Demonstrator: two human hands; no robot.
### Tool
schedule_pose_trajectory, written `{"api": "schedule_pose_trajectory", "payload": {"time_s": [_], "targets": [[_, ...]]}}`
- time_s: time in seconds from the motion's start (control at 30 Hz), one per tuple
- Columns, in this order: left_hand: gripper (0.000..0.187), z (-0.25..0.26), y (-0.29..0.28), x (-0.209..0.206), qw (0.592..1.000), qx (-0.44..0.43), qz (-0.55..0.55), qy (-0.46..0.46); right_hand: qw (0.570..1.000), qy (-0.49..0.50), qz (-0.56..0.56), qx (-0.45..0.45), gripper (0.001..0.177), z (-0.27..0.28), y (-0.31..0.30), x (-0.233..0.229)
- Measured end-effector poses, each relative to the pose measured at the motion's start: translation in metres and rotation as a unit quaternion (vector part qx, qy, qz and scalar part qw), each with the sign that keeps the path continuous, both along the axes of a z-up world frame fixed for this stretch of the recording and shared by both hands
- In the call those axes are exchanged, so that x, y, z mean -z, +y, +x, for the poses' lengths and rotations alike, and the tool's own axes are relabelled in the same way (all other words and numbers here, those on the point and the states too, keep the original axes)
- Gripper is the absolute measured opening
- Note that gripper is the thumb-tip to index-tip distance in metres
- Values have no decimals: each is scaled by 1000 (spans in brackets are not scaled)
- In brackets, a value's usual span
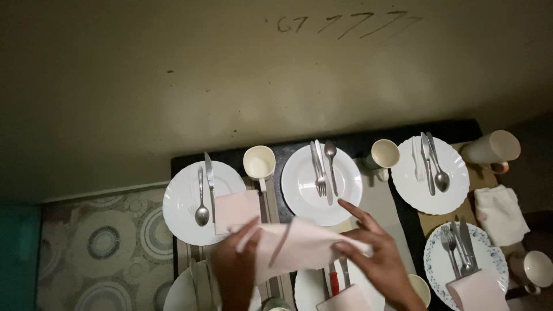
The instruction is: Arrange plates, mugs, cutlery, and napkins on a dining table for six people.
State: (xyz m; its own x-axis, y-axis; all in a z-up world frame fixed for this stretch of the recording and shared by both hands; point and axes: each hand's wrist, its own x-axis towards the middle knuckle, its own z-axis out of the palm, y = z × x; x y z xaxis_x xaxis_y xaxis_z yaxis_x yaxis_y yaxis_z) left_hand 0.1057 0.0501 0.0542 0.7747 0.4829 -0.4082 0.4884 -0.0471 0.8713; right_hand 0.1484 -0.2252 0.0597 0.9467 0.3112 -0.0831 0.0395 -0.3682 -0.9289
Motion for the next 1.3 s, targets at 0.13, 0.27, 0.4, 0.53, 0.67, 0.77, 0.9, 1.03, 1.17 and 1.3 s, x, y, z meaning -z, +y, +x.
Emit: {"api": "schedule_pose_trajectory", "payload": {"time_s": [0.13, 0.27, 0.4, 0.53, 0.67, 0.77, 0.9, 1.03, 1.17, 1.3], "targets": [[30, -2, 14, 8, 992, -44, 108, -45, 951, 211, 183, 135, 19, 1, -23, -12], [35, 3, -4, 1, 983, 60, 116, 130, 931, 207, 270, 131, 19, -13, -61, 44], [43, 5, -44, 7, 976, 187, -47, -103, 923, 259, 247, 138, 24, -11, -33, 24], [46, -4, -81, 46, 978, 179, 0, -106, 856, 369, 217, 290, 33, -15, -12, 27], [50, -14, -105, 77, 989, 140, 28, -47, 891, 356, 177, 221, 44, -17, -14, 11], [56, -24, -121, 87, 994, 97, 55, 15, 898, 370, 153, 183, 45, -15, -31, 13], [56, -26, -149, 81, 997, 18, 63, 38, 924, 332, 172, 75, 40, -7, -65, 18], [44, -13, -158, 82, 991, -120, 61, -15, 941, 332, 65, 6, 34, 7, -96, 48], [37, -35, -142, 86, 972, -218, 74, -33, 951, 306, 40, -16, 28, 18, -88, 73], [27, -40, -124, 88, 940, -324, 86, -66, 933, 351, 8, 75, 30, 49, -56, 100]]}}
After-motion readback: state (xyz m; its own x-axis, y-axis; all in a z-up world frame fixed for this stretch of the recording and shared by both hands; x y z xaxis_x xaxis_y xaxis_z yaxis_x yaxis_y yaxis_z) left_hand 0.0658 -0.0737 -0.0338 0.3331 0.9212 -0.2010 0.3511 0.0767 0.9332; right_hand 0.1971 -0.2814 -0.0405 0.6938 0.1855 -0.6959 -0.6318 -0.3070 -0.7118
